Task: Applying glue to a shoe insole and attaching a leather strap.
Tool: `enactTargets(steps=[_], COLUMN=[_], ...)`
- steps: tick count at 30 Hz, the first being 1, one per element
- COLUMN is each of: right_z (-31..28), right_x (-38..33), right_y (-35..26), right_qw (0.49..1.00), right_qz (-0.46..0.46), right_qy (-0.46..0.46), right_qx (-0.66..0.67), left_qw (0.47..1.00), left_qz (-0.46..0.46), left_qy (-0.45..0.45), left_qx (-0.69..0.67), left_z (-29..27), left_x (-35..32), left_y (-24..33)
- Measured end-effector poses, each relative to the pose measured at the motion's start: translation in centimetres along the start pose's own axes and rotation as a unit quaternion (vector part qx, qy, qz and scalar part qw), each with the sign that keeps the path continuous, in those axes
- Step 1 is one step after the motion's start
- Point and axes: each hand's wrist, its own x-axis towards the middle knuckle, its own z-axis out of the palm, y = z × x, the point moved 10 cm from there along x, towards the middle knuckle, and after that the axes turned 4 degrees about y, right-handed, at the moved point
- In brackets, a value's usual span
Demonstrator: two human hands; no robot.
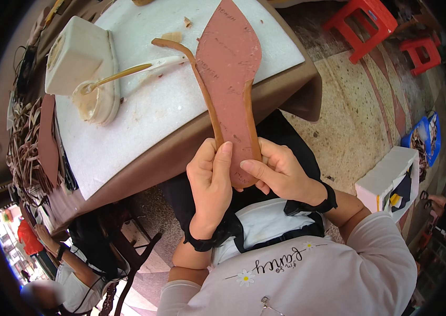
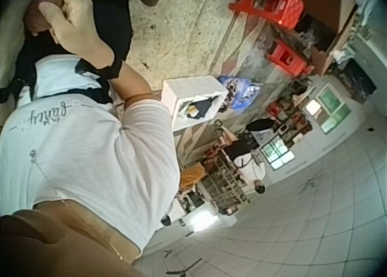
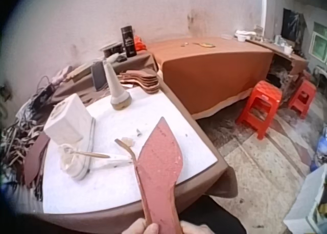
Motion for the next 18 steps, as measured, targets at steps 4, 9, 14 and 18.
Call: enactTargets(steps=[4,9,14,18], right_z=[0.0,1.0,-0.3,-1.3], right_x=[-0.2,-0.6,-0.2,0.0], right_y=[-0.6,-1.4,-1.2,-1.9], right_qw=[0.999,0.997,0.999,0.994], right_qz=[-0.018,-0.029,-0.024,-0.067], right_qy=[-0.002,-0.043,0.018,0.069], right_qx=[-0.046,-0.056,-0.040,-0.048], left_qw=[0.999,0.997,0.998,1.000], left_qz=[0.016,0.028,0.027,0.016], left_qy=[0.003,0.036,-0.011,-0.006], left_qx=[-0.039,-0.056,-0.055,-0.022], left_z=[-0.4,-1.0,0.3,0.8], left_x=[0.1,0.0,-0.5,-0.5], left_y=[-0.4,-0.3,-0.2,0.4])
